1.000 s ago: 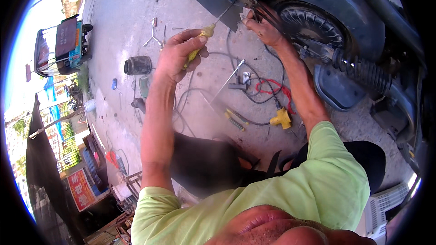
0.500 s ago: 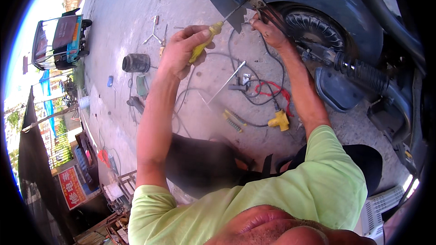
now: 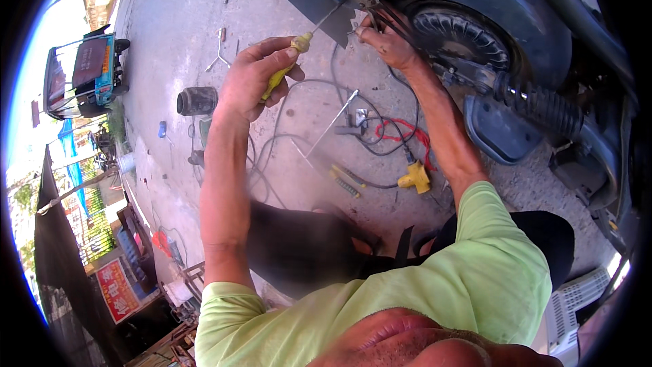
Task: The person uses a screwdriver and a T-handle socket wrench to disassemble a metal plate on a scooter, then manipulates wires and a yellow connector by hand.
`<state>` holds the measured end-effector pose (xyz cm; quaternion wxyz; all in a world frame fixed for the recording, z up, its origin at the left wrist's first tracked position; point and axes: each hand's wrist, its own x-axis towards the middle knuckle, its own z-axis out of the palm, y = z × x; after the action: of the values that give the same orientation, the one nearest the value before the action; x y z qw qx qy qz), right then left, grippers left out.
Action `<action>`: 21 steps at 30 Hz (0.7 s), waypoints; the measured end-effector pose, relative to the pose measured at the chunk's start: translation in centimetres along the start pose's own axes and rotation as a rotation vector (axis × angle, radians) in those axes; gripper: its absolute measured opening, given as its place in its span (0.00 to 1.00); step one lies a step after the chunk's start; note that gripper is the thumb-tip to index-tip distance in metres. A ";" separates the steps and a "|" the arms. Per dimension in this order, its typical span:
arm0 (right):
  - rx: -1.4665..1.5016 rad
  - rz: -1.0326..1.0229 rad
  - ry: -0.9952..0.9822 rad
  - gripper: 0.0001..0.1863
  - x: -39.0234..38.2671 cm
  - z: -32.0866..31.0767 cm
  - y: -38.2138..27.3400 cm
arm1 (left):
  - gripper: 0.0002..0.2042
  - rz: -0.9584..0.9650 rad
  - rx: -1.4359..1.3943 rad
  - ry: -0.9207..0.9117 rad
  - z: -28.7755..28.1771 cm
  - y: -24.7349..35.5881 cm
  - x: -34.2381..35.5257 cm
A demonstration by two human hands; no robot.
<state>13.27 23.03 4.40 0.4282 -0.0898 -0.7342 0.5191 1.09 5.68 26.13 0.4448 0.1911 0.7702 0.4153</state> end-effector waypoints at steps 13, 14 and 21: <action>-0.069 -0.044 0.070 0.06 0.1 -0.8 -0.8 | 0.16 0.067 0.243 0.035 0.2 1.1 0.5; 0.035 0.135 0.079 0.06 0.0 -0.2 -1.2 | 0.16 0.136 0.434 0.129 0.8 1.2 0.0; -0.112 -0.056 -0.038 0.04 -0.6 -0.6 0.7 | 0.18 0.594 0.896 0.319 2.5 -0.7 -1.4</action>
<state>13.82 23.40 3.61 0.4225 -0.0833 -0.7724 0.4667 4.01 5.52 25.59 0.0622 0.5049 0.8422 0.1786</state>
